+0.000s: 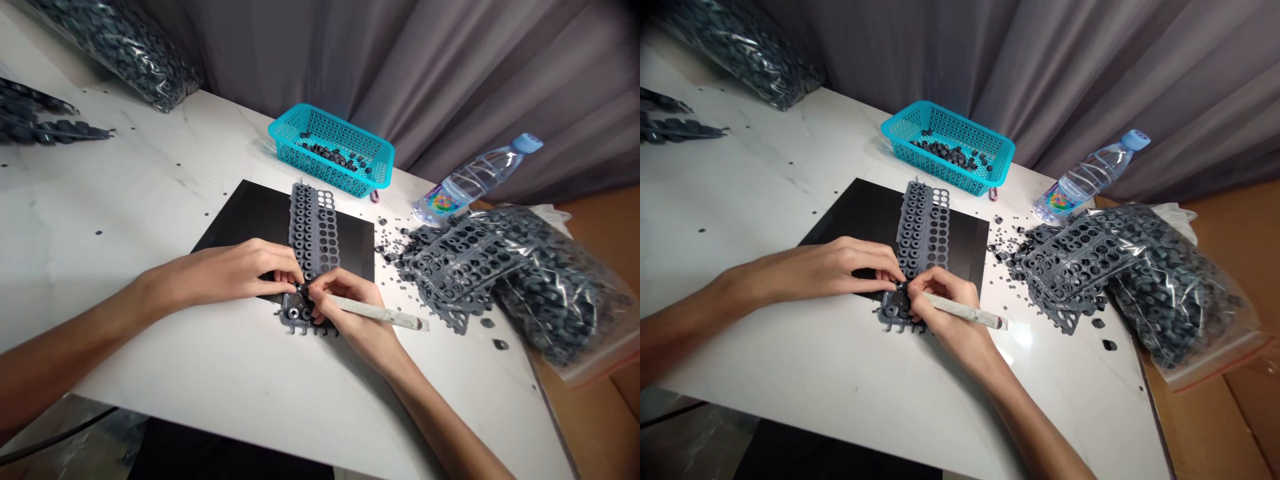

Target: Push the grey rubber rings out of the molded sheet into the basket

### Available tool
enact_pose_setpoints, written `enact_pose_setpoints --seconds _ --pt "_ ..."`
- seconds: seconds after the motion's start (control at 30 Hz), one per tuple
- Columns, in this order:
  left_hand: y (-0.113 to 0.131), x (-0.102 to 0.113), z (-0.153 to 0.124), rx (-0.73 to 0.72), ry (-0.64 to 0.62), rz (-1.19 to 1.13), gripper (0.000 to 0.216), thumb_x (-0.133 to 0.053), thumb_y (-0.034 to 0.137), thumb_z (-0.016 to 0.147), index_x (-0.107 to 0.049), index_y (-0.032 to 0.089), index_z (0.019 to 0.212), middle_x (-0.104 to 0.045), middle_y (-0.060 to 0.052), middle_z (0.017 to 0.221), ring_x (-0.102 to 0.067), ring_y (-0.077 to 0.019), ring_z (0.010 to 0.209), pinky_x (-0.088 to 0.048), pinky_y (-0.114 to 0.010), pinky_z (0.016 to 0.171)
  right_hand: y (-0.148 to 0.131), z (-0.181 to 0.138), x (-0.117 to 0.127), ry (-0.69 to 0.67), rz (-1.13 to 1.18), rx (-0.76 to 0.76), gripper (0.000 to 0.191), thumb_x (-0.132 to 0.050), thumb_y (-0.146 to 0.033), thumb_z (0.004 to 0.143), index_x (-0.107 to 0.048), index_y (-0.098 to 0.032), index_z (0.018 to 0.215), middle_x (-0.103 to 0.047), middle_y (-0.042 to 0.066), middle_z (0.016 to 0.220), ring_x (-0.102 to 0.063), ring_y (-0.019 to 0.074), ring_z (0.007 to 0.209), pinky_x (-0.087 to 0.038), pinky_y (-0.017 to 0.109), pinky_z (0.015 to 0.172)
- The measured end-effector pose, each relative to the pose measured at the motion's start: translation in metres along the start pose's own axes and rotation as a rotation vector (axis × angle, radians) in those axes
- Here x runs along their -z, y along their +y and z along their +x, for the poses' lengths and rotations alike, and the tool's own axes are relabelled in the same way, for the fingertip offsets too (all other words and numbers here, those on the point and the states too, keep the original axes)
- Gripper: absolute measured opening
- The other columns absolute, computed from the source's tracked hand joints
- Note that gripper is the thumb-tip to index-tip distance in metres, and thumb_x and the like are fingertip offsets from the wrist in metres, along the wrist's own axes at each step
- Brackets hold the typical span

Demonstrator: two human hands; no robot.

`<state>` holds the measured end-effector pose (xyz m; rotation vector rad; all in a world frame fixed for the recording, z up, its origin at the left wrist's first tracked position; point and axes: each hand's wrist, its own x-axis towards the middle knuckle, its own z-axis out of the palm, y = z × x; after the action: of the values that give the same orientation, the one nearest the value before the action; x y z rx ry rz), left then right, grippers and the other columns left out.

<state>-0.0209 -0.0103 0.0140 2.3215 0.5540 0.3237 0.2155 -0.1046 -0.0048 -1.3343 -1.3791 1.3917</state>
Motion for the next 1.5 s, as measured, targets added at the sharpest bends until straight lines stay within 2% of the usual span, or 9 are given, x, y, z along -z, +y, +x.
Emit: enact_pose_setpoints --seconds 0.17,0.3,0.4,0.6,0.97,1.3,1.5 --pt "0.0002 -0.0005 -0.0009 0.005 0.000 0.008 0.018 -0.062 0.023 0.105 -0.079 0.023 0.109 -0.075 -0.002 0.102 -0.070 -0.0157 0.090 -0.050 -0.024 0.081 -0.0010 -0.0009 -0.0013 0.014 -0.075 -0.001 0.015 -0.071 -0.034 0.097 -0.070 -0.020 0.091 -0.069 0.001 0.075 -0.065 0.0155 0.065 -0.051 0.025 0.061" --pt "-0.0012 -0.0029 -0.0012 -0.016 0.027 0.016 0.015 -0.065 0.025 0.103 -0.079 0.022 0.108 -0.074 -0.003 0.100 -0.070 -0.0162 0.090 -0.051 -0.025 0.083 -0.0024 -0.0019 -0.0031 0.027 -0.153 0.026 0.015 -0.069 -0.032 0.097 -0.068 -0.020 0.087 -0.064 -0.001 0.072 -0.058 0.0129 0.061 -0.045 0.023 0.055" --pt "-0.0005 -0.0034 -0.0006 -0.026 0.032 0.025 0.016 -0.064 0.026 0.103 -0.079 0.022 0.109 -0.075 -0.003 0.100 -0.070 -0.0162 0.090 -0.051 -0.025 0.082 -0.0013 -0.0017 -0.0040 0.032 -0.131 0.026 0.016 -0.069 -0.031 0.097 -0.067 -0.019 0.086 -0.062 -0.002 0.071 -0.054 0.0111 0.058 -0.041 0.022 0.052" --pt "-0.0002 -0.0034 -0.0005 -0.017 0.011 0.038 0.019 -0.060 0.025 0.106 -0.078 0.022 0.110 -0.076 -0.003 0.104 -0.071 -0.0153 0.090 -0.051 -0.023 0.081 0.0048 0.0012 -0.0036 0.024 0.012 0.019 0.017 -0.069 -0.031 0.097 -0.066 -0.019 0.087 -0.063 -0.002 0.072 -0.056 0.0109 0.056 -0.044 0.021 0.051" --pt "-0.0033 -0.0052 -0.0028 -0.006 0.001 0.048 0.020 -0.059 0.027 0.107 -0.078 0.024 0.113 -0.074 -0.003 0.107 -0.071 -0.0163 0.093 -0.049 -0.026 0.082 -0.0025 -0.0037 -0.0040 0.031 -0.089 0.008 0.017 -0.069 -0.031 0.098 -0.066 -0.019 0.087 -0.063 -0.002 0.070 -0.056 0.0111 0.059 -0.042 0.022 0.054" --pt "0.0003 -0.0039 -0.0009 -0.012 0.007 0.052 0.018 -0.061 0.024 0.106 -0.079 0.023 0.109 -0.074 -0.003 0.104 -0.070 -0.0158 0.089 -0.048 -0.025 0.079 0.0022 -0.0030 -0.0043 0.024 -0.046 0.006 0.017 -0.069 -0.032 0.098 -0.066 -0.019 0.088 -0.063 -0.002 0.072 -0.058 0.0121 0.060 -0.044 0.022 0.054" --pt "-0.0009 -0.0030 -0.0017 -0.032 0.020 0.080 0.017 -0.061 0.025 0.106 -0.078 0.023 0.108 -0.074 -0.002 0.103 -0.070 -0.0157 0.089 -0.050 -0.025 0.079 0.0010 -0.0051 -0.0039 0.021 -0.116 0.013 0.019 -0.067 -0.033 0.100 -0.066 -0.019 0.088 -0.061 -0.002 0.072 -0.056 0.0123 0.061 -0.041 0.024 0.055"
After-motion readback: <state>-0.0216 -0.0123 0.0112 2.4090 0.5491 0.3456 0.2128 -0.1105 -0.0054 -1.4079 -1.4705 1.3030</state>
